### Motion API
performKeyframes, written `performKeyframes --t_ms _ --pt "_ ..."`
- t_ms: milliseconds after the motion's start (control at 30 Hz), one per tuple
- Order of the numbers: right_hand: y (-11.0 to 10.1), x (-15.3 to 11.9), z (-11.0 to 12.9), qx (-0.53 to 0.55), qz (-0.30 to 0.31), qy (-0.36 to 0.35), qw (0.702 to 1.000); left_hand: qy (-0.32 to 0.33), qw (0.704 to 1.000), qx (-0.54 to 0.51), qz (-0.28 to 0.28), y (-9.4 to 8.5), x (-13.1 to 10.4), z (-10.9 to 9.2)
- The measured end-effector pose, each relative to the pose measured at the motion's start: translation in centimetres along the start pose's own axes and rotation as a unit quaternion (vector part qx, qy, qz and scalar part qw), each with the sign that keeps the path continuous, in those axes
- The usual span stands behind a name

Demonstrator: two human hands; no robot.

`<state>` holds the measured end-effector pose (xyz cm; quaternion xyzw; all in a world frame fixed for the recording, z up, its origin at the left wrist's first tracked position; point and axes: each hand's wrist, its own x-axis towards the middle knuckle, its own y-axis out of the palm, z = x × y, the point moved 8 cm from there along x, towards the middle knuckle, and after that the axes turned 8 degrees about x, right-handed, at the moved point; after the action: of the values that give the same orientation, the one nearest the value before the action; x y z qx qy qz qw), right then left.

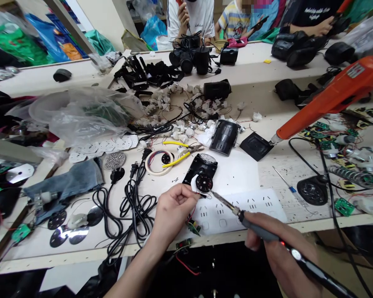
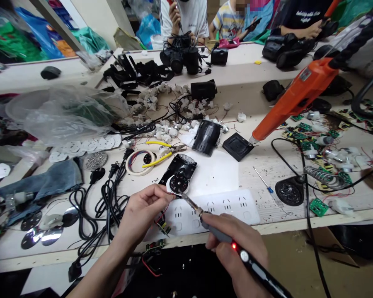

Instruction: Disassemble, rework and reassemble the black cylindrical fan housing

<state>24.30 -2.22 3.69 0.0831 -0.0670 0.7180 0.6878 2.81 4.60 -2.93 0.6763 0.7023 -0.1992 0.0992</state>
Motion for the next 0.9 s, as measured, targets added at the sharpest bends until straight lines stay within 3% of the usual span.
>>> performKeyframes --t_ms 267,900 --pt "1.6 -0.5 -3.2 0.027 -0.003 0.06 0.998 0.011 1.0 0.015 0.005 -0.2 0.2 0.0" --pt "2.4 0.6 -3.8 0.025 0.004 0.069 0.997 -0.011 1.0 0.014 0.005 0.1 0.1 -0.4"
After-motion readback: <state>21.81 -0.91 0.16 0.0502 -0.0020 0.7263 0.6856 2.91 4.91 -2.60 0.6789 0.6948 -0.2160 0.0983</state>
